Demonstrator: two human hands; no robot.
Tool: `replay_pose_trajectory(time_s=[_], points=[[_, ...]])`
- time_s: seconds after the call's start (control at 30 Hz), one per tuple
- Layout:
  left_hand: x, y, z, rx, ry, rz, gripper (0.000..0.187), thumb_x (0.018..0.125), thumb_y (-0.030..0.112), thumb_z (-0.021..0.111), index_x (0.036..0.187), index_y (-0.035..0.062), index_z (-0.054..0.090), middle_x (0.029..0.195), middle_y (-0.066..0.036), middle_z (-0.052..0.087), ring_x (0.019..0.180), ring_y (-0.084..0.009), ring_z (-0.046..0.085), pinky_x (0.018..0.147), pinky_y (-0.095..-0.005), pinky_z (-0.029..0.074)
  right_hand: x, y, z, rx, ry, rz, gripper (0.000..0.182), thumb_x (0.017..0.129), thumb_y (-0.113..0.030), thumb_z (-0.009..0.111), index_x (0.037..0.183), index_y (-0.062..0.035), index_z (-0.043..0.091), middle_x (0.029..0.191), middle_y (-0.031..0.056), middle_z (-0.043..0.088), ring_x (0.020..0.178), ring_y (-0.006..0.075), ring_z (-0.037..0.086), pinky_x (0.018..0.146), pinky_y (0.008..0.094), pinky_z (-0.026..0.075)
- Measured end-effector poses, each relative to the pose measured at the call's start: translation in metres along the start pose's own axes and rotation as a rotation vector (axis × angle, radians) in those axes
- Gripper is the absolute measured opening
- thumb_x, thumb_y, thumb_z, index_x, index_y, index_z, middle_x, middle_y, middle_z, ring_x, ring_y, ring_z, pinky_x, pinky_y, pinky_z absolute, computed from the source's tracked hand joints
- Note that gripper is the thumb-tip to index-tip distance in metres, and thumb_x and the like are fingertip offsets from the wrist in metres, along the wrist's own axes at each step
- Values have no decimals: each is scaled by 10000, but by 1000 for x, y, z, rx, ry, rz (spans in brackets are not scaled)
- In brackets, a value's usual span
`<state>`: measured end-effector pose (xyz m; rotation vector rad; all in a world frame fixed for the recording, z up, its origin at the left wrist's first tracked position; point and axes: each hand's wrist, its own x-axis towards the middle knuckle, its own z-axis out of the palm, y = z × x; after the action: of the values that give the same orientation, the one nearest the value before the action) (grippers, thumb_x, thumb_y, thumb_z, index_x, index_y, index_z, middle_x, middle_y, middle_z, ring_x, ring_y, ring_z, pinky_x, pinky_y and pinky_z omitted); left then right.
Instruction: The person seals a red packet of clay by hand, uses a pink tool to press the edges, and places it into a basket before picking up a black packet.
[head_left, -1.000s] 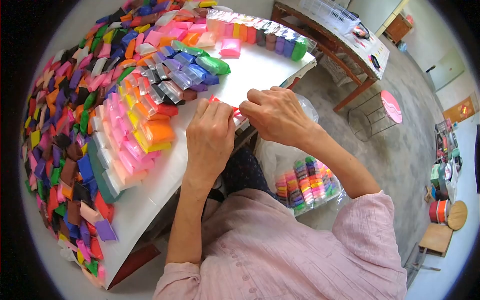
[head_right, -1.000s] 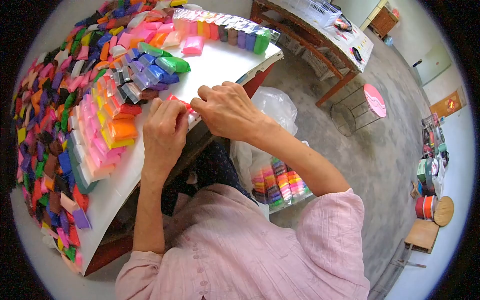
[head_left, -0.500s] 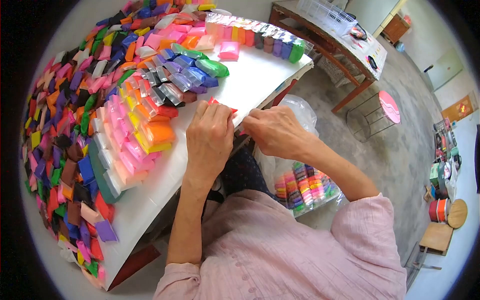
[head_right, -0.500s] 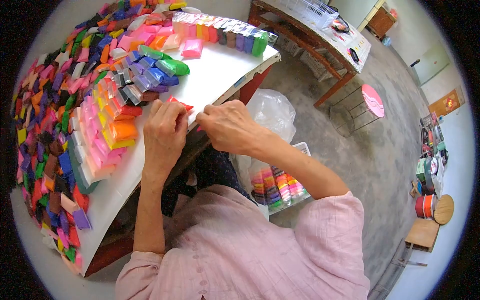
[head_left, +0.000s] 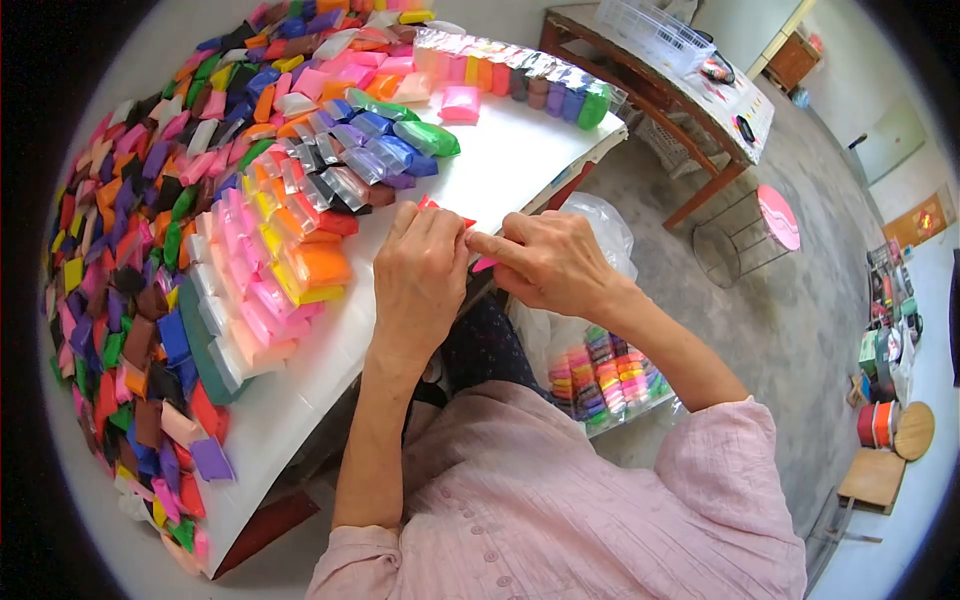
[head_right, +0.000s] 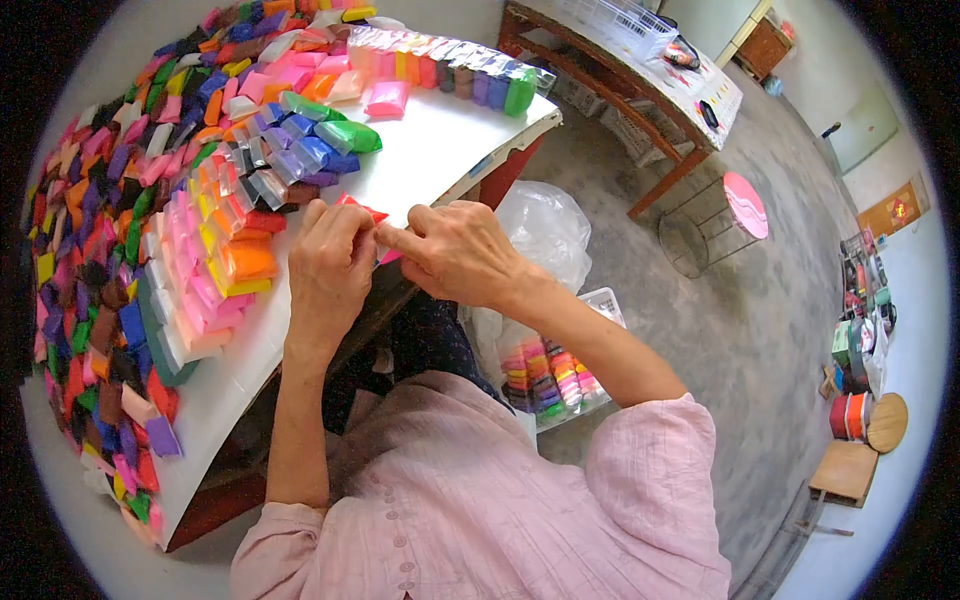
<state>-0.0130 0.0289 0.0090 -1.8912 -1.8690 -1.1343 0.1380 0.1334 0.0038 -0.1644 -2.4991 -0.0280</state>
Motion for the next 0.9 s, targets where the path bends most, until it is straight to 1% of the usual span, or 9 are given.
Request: replay_pose_trajectory(time_s=[0.1,0.2,0.4,0.5,0.6,0.7,0.9], points=[[1,0,0,3,0,2,58,832,37,631,845,18,578,820,-128,579,848,-317,554,715,-425,475,2,3,3,-33,76,-55,406,679,-113,720,1072,-181,642,688,13,512,534,192,546,485,336,432],[1,0,0,0,-1,3,57,828,32,630,846,18,577,819,-128,576,846,-316,552,714,-426,475,4,7,5,-102,53,-84,368,689,-108,710,1043,-175,631,681,15,504,540,192,559,493,341,447],[1,0,0,-12,7,10,62,820,21,630,850,16,576,828,-130,576,845,-318,551,720,-428,474,7,12,8,-127,21,-100,282,719,-109,696,986,-166,624,667,17,503,557,189,582,500,341,456],[1,0,0,-4,4,13,67,814,16,633,849,15,576,829,-130,576,847,-318,551,726,-426,474,6,15,2,-107,-1,-106,288,715,-95,696,988,-159,630,670,17,514,552,192,574,504,346,455],[1,0,-1,5,-6,7,70,811,11,635,847,15,575,828,-128,575,851,-318,550,732,-423,474,0,15,-4,-8,9,-34,255,739,-126,686,986,-143,625,681,40,551,567,221,610,516,358,485],[1,0,0,4,-4,3,72,811,13,637,846,15,574,827,-126,574,854,-316,548,736,-422,474,-3,10,-3,40,34,-22,315,713,-123,702,1020,-149,635,686,34,546,565,222,598,515,353,482],[1,0,-1,-18,1,0,77,821,34,644,842,14,573,824,-124,572,853,-314,543,740,-420,471,3,5,1,2,19,-28,355,713,-126,701,1059,-158,626,701,38,560,581,218,612,520,347,490]])
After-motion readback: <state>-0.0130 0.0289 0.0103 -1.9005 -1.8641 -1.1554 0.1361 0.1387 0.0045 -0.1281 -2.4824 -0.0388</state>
